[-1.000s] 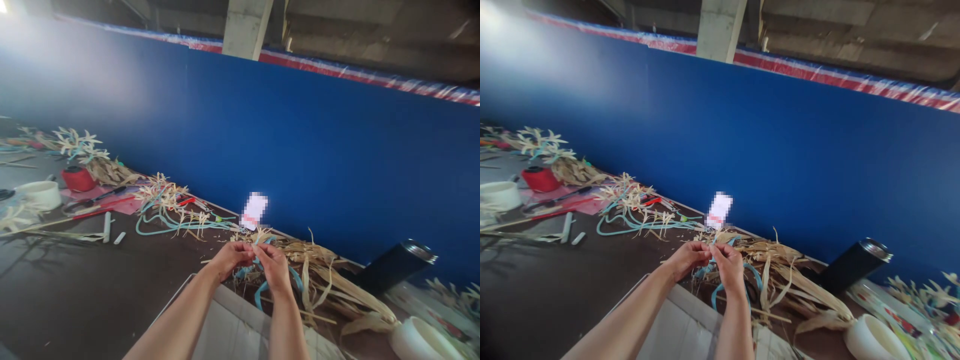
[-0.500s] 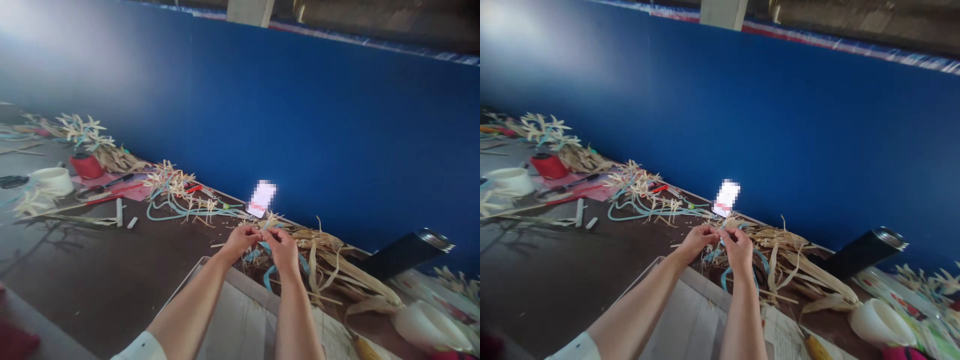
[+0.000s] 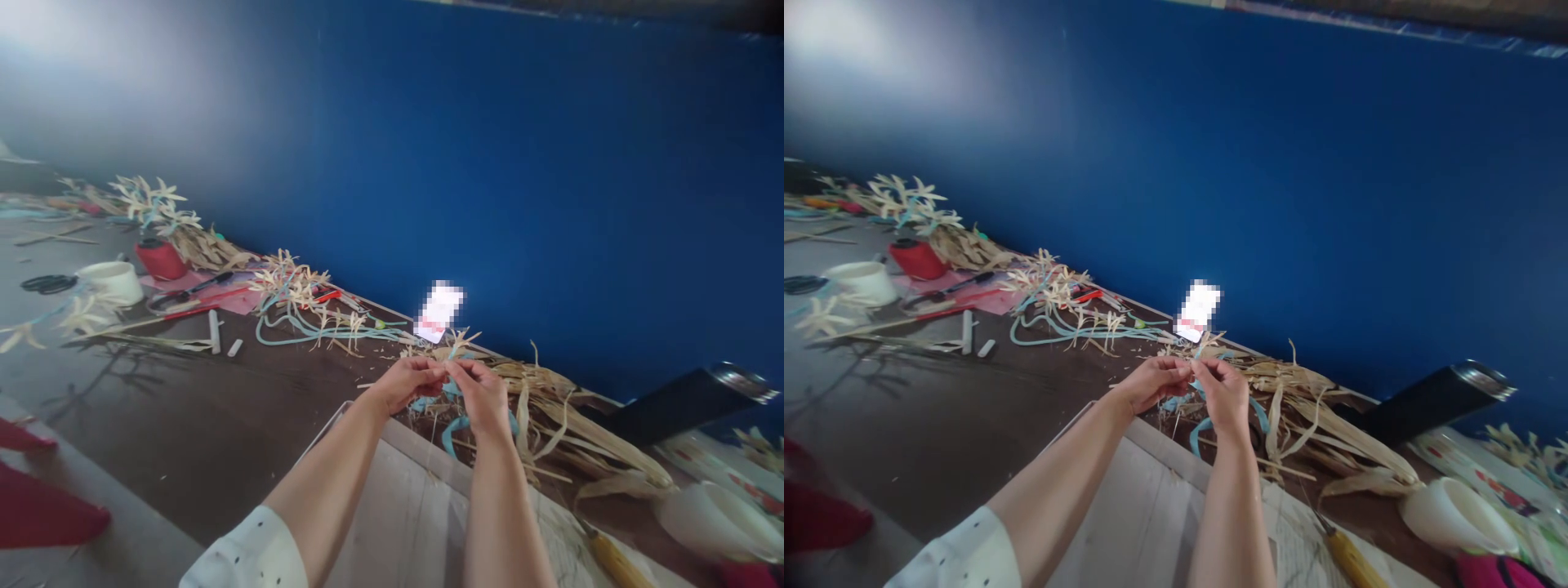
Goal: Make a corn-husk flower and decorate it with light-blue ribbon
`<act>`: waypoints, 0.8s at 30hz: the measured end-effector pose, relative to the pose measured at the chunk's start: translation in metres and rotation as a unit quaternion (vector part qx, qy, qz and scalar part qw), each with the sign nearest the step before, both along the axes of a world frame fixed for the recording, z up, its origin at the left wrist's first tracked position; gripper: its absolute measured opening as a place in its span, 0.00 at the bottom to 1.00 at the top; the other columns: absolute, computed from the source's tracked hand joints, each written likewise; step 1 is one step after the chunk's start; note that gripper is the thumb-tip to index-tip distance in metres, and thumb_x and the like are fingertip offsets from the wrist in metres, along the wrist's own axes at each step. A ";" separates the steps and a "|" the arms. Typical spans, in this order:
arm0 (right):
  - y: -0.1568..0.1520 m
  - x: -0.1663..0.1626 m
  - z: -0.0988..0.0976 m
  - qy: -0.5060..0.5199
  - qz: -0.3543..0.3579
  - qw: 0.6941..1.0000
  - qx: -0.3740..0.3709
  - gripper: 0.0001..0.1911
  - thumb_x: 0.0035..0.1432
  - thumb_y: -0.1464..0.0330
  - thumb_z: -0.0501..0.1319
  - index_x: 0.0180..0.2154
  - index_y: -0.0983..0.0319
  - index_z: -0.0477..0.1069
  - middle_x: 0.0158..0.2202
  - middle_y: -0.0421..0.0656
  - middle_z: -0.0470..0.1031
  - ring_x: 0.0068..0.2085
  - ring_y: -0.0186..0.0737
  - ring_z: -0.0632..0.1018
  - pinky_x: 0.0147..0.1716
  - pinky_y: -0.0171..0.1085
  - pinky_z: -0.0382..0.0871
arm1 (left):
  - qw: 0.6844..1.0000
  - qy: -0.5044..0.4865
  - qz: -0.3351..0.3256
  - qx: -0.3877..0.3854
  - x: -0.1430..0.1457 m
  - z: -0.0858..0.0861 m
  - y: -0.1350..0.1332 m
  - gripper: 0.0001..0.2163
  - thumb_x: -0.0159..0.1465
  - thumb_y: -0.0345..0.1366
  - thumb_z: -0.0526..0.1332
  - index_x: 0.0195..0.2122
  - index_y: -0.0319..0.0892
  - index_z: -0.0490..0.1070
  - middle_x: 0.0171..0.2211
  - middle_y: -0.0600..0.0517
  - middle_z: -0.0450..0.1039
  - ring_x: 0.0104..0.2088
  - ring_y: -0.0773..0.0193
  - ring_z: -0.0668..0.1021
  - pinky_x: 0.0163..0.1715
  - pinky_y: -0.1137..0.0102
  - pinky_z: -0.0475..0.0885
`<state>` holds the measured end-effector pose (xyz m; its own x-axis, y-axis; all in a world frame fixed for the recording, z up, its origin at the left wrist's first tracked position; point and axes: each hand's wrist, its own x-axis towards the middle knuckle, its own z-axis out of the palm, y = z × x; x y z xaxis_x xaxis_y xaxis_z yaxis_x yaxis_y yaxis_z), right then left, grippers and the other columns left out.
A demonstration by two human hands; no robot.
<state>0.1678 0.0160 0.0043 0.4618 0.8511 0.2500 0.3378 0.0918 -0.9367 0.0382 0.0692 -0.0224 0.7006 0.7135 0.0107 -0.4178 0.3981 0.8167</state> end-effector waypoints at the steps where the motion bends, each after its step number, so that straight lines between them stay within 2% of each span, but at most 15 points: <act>1: 0.000 0.001 -0.001 0.007 0.003 1.000 -0.001 0.16 0.43 0.58 0.65 0.29 0.64 0.75 0.25 0.40 0.74 0.28 0.35 0.71 0.30 0.34 0.64 | 1.000 0.004 -0.004 -0.005 0.000 0.000 0.000 0.17 0.45 0.41 0.69 0.31 0.34 0.71 0.26 0.51 0.70 0.25 0.71 0.72 0.31 0.72 0.67; 6: 0.001 0.002 -0.005 0.030 0.028 0.999 -0.006 0.15 0.44 0.58 0.65 0.29 0.63 0.75 0.23 0.39 0.72 0.26 0.33 0.70 0.28 0.33 0.62 | 0.999 0.036 0.008 -0.008 0.001 0.000 0.001 0.17 0.43 0.40 0.70 0.29 0.34 0.72 0.25 0.51 0.70 0.24 0.72 0.72 0.30 0.71 0.68; 11: 0.001 0.000 -0.003 0.009 0.022 1.000 -0.012 0.16 0.44 0.57 0.64 0.30 0.63 0.75 0.24 0.39 0.73 0.27 0.35 0.71 0.29 0.34 0.63 | 0.998 0.043 0.039 0.000 0.002 -0.001 0.003 0.16 0.41 0.39 0.70 0.26 0.34 0.71 0.23 0.52 0.70 0.24 0.71 0.72 0.31 0.71 0.67; 17: -0.001 -0.003 0.007 -0.075 0.018 0.997 -0.020 0.16 0.45 0.56 0.63 0.29 0.62 0.76 0.27 0.42 0.76 0.31 0.40 0.74 0.33 0.37 0.66 | 0.996 0.038 0.072 0.032 0.007 -0.005 0.006 0.14 0.42 0.38 0.69 0.23 0.33 0.70 0.20 0.53 0.69 0.23 0.71 0.70 0.28 0.73 0.64; 24: -0.002 -0.004 0.013 -0.188 -0.029 0.981 -0.036 0.17 0.45 0.53 0.62 0.29 0.61 0.76 0.25 0.42 0.76 0.28 0.41 0.74 0.29 0.38 0.65 | 0.988 0.070 0.107 0.083 0.009 -0.003 0.005 0.11 0.46 0.37 0.66 0.23 0.35 0.69 0.20 0.54 0.68 0.21 0.73 0.68 0.24 0.75 0.61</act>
<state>0.1634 0.0139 0.0172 0.3962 0.8483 0.3512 0.6628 0.0005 -0.7488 0.0469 0.0744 -0.0258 0.5360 0.8425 0.0537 -0.3556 0.1676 0.9195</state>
